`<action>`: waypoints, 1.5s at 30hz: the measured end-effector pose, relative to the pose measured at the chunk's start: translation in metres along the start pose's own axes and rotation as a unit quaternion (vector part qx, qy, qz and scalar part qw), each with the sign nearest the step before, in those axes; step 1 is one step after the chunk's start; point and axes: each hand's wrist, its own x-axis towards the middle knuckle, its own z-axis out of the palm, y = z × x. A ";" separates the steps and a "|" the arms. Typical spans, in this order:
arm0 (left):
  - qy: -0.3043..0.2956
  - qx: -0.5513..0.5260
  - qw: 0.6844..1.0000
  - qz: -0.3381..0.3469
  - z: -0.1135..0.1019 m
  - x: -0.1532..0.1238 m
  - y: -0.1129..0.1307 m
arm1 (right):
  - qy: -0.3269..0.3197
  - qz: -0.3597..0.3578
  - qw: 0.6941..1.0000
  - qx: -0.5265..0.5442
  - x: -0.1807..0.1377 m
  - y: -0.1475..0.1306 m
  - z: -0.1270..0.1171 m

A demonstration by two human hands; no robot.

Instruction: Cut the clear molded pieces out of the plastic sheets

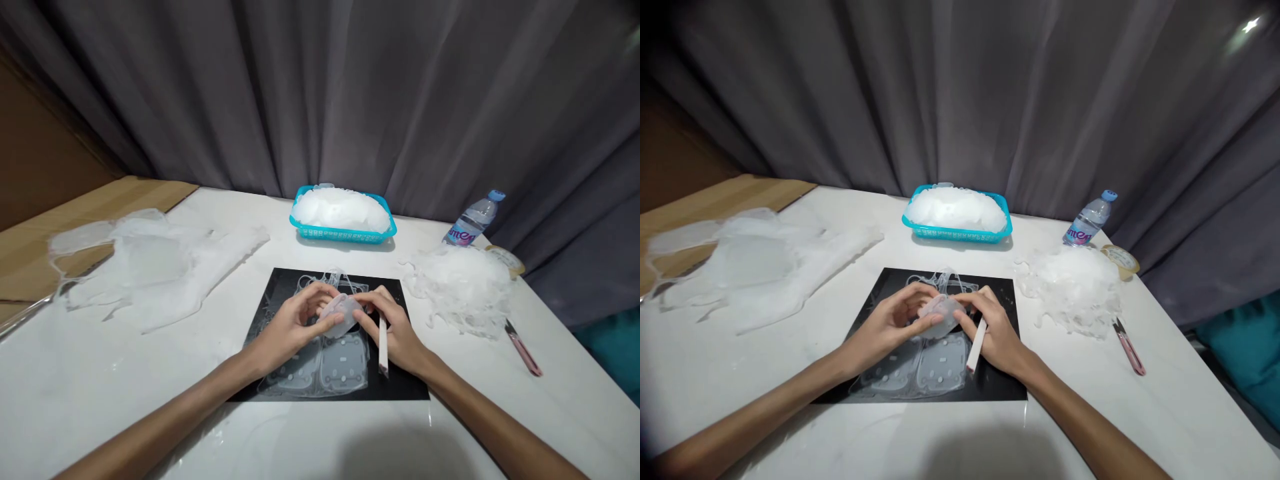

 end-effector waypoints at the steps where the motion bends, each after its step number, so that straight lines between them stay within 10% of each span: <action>1: 0.005 -0.006 1.000 0.000 0.000 0.001 0.000 | 0.005 0.006 1.000 0.006 -0.001 0.000 0.000; 22: 0.007 -0.064 0.994 -0.086 -0.001 0.003 0.000 | 0.036 0.021 0.997 0.062 -0.016 -0.020 0.004; 30: 0.008 0.185 0.981 0.055 0.011 -0.012 0.001 | 0.062 0.009 0.997 0.053 -0.016 -0.019 0.005; 45: 0.040 0.222 0.962 0.152 0.011 -0.009 0.011 | 0.086 -0.009 0.996 0.004 -0.019 -0.018 0.009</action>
